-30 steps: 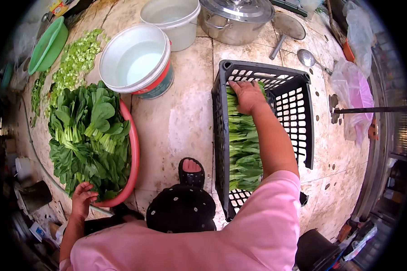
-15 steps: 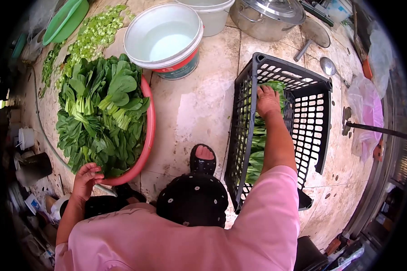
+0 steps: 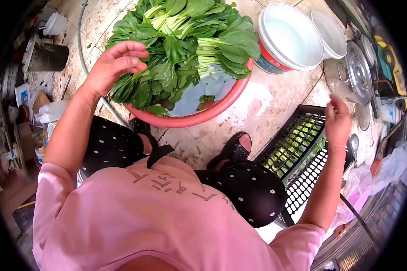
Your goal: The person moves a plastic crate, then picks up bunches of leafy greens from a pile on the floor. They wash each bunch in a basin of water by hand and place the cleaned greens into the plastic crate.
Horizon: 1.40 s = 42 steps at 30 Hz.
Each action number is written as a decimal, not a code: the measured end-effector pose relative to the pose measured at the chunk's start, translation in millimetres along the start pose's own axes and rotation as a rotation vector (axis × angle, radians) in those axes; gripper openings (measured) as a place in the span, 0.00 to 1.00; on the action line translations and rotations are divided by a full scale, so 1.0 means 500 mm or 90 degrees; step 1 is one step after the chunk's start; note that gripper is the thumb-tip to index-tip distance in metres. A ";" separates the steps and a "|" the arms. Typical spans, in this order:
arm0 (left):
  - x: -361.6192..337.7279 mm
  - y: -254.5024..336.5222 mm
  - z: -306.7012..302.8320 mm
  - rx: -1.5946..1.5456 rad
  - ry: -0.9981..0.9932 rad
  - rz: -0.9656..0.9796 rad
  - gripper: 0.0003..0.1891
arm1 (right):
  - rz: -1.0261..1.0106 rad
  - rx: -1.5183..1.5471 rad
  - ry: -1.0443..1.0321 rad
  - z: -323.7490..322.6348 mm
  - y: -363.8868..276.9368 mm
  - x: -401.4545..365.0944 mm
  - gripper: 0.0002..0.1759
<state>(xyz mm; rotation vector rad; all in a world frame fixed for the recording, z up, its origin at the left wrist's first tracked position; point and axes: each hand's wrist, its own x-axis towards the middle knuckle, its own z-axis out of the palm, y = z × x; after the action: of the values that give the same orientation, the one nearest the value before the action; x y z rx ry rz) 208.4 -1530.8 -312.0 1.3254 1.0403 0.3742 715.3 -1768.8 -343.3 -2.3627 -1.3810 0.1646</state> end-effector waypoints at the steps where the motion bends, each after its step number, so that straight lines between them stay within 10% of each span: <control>1: 0.008 -0.008 -0.010 0.023 0.003 -0.010 0.20 | -0.025 0.122 -0.069 0.032 -0.073 -0.003 0.14; 8: 0.004 -0.023 -0.034 0.506 -0.026 0.104 0.19 | -0.252 0.129 -0.580 0.367 -0.470 -0.075 0.16; 17: -0.051 -0.043 -0.081 0.497 -0.050 0.121 0.21 | 0.083 -0.146 -0.366 0.685 -0.573 -0.204 0.24; 29: -0.095 -0.016 -0.124 0.451 -0.014 0.156 0.20 | -0.078 -0.103 -0.457 0.584 -0.505 -0.149 0.18; 35: -0.098 -0.010 -0.137 0.453 0.007 0.148 0.20 | 0.258 0.353 -0.645 0.500 -0.479 -0.094 0.19; 42: -0.099 -0.004 -0.128 0.463 -0.018 0.141 0.21 | 0.041 -0.004 -0.566 0.473 -0.481 -0.040 0.20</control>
<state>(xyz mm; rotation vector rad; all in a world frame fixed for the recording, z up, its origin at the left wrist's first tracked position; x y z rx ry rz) 131.3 -1529.2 -287.4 2.1002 1.0489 0.1332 440.4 -1615.9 -466.5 -2.4221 -1.6245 1.3541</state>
